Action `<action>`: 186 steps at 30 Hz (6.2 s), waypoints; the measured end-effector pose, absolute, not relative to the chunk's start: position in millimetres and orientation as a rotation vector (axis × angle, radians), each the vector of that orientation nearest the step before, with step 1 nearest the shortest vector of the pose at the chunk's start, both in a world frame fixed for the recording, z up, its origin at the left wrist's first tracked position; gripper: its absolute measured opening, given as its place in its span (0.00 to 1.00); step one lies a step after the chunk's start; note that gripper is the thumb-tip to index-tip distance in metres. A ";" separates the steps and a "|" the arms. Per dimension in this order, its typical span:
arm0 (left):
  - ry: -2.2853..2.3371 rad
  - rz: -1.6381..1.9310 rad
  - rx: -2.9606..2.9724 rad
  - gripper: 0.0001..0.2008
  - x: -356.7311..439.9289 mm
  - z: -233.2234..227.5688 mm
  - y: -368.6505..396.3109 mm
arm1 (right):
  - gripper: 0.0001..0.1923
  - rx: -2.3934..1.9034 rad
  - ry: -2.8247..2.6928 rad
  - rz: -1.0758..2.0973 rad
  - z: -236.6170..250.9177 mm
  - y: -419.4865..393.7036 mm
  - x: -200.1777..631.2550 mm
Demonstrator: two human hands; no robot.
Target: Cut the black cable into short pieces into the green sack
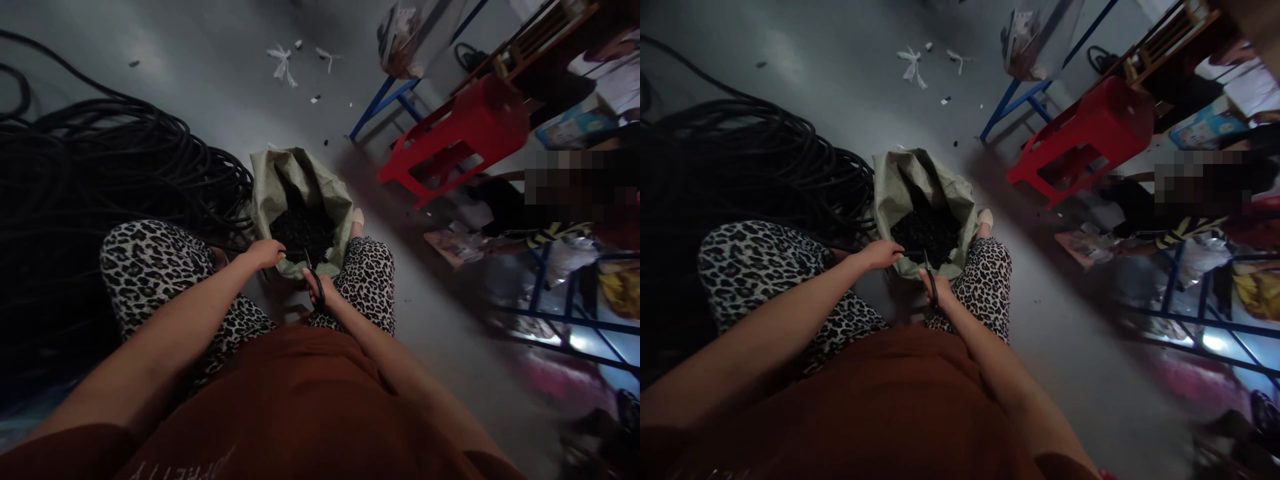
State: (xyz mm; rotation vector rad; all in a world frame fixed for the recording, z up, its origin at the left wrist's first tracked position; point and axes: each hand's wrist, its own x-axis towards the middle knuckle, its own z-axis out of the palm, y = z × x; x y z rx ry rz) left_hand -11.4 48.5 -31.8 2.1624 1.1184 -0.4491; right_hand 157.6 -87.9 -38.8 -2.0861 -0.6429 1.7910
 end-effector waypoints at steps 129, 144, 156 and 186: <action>1.024 -0.441 2.194 0.17 -12.2 -38.9 46.9 | 0.26 -2.085 -0.469 1.877 -23.3 -79.3 151.0; 1.008 -0.418 2.160 0.17 -12.3 -41.7 48.7 | 0.28 -2.066 -0.556 1.808 -29.6 -83.4 152.8; 1.032 -0.443 2.157 0.16 -10.2 -37.0 47.7 | 0.26 -2.215 -0.687 1.755 -36.5 -83.7 152.6; 1.069 -0.544 2.184 0.17 -12.1 -31.1 49.5 | 0.25 -2.174 -0.724 1.787 -29.0 -91.1 154.9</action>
